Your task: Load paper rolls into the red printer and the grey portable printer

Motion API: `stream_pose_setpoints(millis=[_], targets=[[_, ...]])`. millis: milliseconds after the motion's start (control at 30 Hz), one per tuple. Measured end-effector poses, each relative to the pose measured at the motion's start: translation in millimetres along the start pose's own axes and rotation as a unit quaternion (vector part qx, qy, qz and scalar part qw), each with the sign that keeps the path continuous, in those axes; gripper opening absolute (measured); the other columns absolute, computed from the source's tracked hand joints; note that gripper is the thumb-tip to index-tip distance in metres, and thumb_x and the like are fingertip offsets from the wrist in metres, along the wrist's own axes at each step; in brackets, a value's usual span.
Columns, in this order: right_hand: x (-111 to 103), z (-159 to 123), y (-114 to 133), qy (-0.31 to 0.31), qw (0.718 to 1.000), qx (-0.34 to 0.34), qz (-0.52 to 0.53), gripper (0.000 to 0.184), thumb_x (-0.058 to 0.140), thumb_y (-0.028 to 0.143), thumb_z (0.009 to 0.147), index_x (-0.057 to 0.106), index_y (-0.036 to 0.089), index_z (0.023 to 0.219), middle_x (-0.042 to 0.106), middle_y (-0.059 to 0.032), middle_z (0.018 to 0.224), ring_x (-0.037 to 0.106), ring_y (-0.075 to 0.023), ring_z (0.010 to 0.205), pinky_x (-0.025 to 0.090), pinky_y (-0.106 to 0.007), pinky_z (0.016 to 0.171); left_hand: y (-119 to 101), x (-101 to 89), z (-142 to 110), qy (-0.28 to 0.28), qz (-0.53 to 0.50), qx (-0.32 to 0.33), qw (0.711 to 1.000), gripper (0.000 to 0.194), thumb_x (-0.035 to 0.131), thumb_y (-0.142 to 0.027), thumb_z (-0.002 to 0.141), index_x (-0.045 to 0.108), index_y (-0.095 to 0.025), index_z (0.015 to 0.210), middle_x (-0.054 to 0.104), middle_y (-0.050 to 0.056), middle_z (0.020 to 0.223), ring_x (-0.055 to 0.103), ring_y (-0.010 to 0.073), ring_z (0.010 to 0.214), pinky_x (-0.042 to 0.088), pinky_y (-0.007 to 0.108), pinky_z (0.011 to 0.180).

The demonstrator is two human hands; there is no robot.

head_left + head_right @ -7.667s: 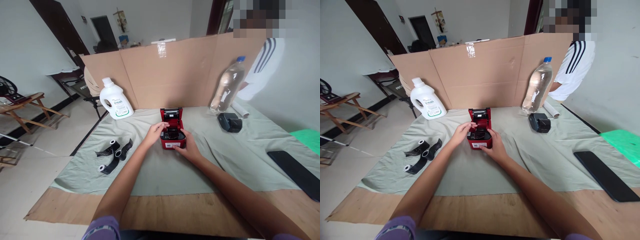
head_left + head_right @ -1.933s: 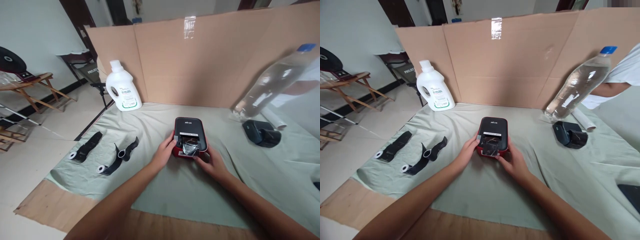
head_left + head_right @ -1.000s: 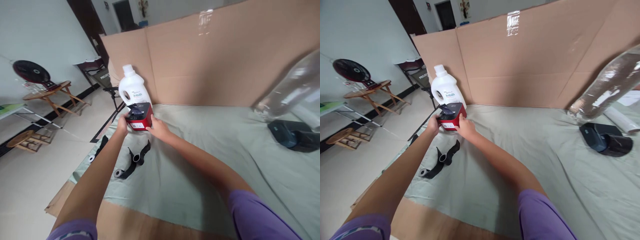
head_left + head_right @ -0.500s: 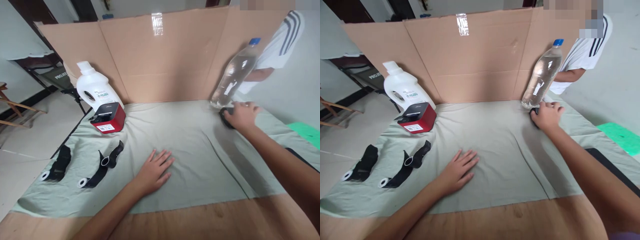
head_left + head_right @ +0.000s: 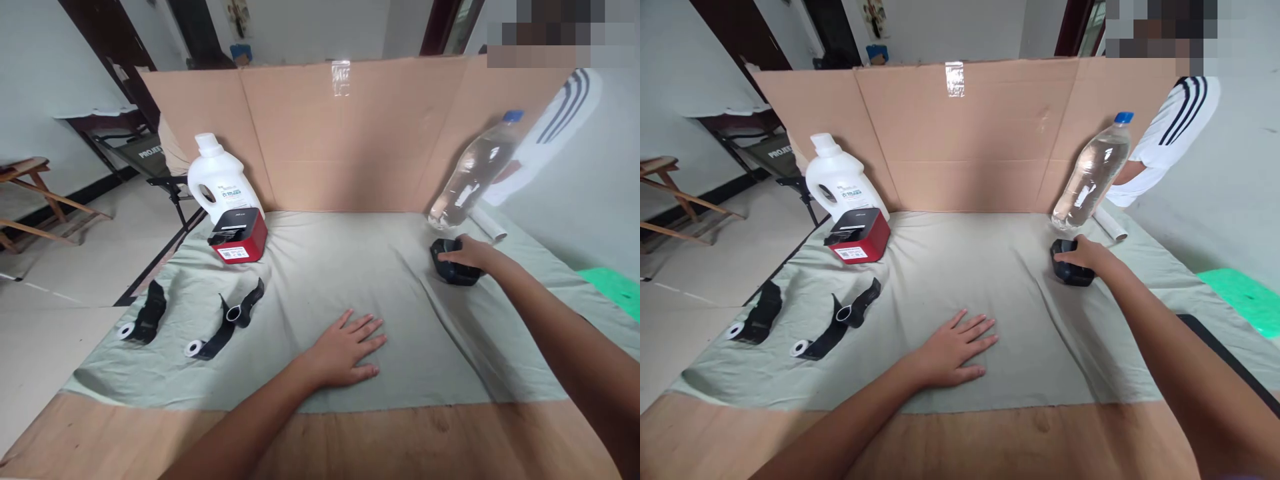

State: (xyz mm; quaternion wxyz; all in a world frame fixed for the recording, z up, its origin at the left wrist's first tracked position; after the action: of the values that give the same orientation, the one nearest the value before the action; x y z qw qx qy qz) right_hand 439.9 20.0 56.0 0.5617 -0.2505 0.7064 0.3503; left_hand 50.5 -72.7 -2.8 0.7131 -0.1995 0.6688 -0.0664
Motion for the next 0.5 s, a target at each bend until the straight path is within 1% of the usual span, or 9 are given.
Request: stream_pose_setpoints(millis=[33,67,133,200,300,367,400,467,500], targets=[[5,-18,20,0.007,1.000,-0.018,0.002,0.070,0.074,0.057,0.076,0.061,0.010,0.126,0.069,-0.0302,0.110,0.071,-0.0433,0.100,0.051,-0.048,0.074,0,-0.2,0,-0.001,-0.006,0.001,1.000,0.068,0.031,-0.060,0.103,0.028,-0.024,0.160,0.016,0.008,0.169,0.014,0.0233,0.158,0.003,0.053,0.128],[10,-37,44,0.010,0.998,-0.055,0.004,0.068,0.072,0.058,0.078,0.061,0.011,0.125,0.070,-0.0285,0.108,0.071,-0.0422,0.100,0.051,-0.047,0.075,1,-0.5,-1,-0.002,-0.010,0.001,1.000,0.067,0.031,-0.060,0.103,0.029,-0.024,0.160,0.016,0.008,0.169,0.014,0.0225,0.158,0.002,0.052,0.128],[24,-75,89,0.025,0.994,-0.103,0.002,0.068,0.069,0.061,0.079,0.060,0.013,0.125,0.070,-0.0240,0.104,0.071,-0.0394,0.097,0.051,-0.045,0.076,1,-1.0,-2,-0.005,-0.012,0.002,1.000,0.066,0.031,-0.059,0.103,0.030,-0.024,0.159,0.018,0.008,0.169,0.013,0.0219,0.158,0.002,0.051,0.128],[36,-110,130,0.038,0.992,-0.122,-0.020,0.072,0.070,0.064,0.076,0.057,0.015,0.127,0.070,-0.0207,0.104,0.071,-0.0380,0.095,0.053,-0.044,0.075,1,-0.9,-3,-0.009,-0.010,0.002,1.000,0.066,0.033,-0.059,0.103,0.031,-0.024,0.159,0.020,0.009,0.169,0.015,0.0220,0.157,0.003,0.051,0.128],[44,-150,181,0.016,0.991,-0.119,-0.053,0.070,0.067,0.064,0.078,0.054,0.016,0.127,0.066,-0.0222,0.112,0.068,-0.0377,0.099,0.053,-0.043,0.078,0,1.5,-6,-0.010,-0.011,0.007,1.000,0.066,0.036,-0.057,0.102,0.033,-0.022,0.158,0.023,0.009,0.168,0.019,0.0232,0.157,0.008,0.051,0.127],[49,-166,208,0.008,0.991,-0.123,-0.055,0.068,0.067,0.061,0.080,0.053,0.015,0.128,0.064,-0.0233,0.114,0.067,-0.0376,0.101,0.053,-0.043,0.080,-1,3.8,-7,-0.012,-0.013,0.012,1.000,0.065,0.038,-0.056,0.102,0.036,-0.021,0.156,0.025,0.010,0.167,0.021,0.0241,0.156,0.010,0.051,0.127],[51,-171,217,0.003,0.991,-0.124,-0.052,0.068,0.067,0.060,0.080,0.053,0.014,0.129,0.063,-0.0240,0.114,0.067,-0.0380,0.101,0.053,-0.043,0.080,-1,4.6,-8,-0.015,-0.015,0.014,1.000,0.064,0.040,-0.056,0.102,0.038,-0.021,0.156,0.027,0.009,0.167,0.022,0.0245,0.156,0.011,0.052,0.127],[54,-179,226,-0.004,0.991,-0.124,-0.042,0.074,0.066,0.059,0.081,0.050,0.013,0.136,0.060,-0.0259,0.118,0.068,-0.0392,0.100,0.053,-0.045,0.081,1,4.1,-7,-0.025,-0.018,0.019,0.999,0.063,0.043,-0.055,0.101,0.042,-0.021,0.154,0.030,0.009,0.165,0.025,0.0249,0.155,0.013,0.052,0.127],[56,-182,224,-0.004,0.991,-0.126,-0.036,0.079,0.065,0.061,0.081,0.046,0.013,0.142,0.059,-0.0268,0.120,0.069,-0.0398,0.099,0.053,-0.046,0.081,3,2.5,-7,-0.032,-0.022,0.021,0.999,0.062,0.045,-0.054,0.100,0.044,-0.022,0.153,0.032,0.009,0.165,0.028,0.0251,0.154,0.014,0.051,0.127]])
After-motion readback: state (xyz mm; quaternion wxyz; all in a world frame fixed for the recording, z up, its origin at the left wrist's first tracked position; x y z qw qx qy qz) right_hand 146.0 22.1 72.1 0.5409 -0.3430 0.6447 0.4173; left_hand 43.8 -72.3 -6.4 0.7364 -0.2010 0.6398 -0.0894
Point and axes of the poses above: each hand's wrist, its own z-axis towards the middle knuckle, its own x-axis out of the palm, y = z × x, the point moved 9 cm from there along z, towards the middle knuckle
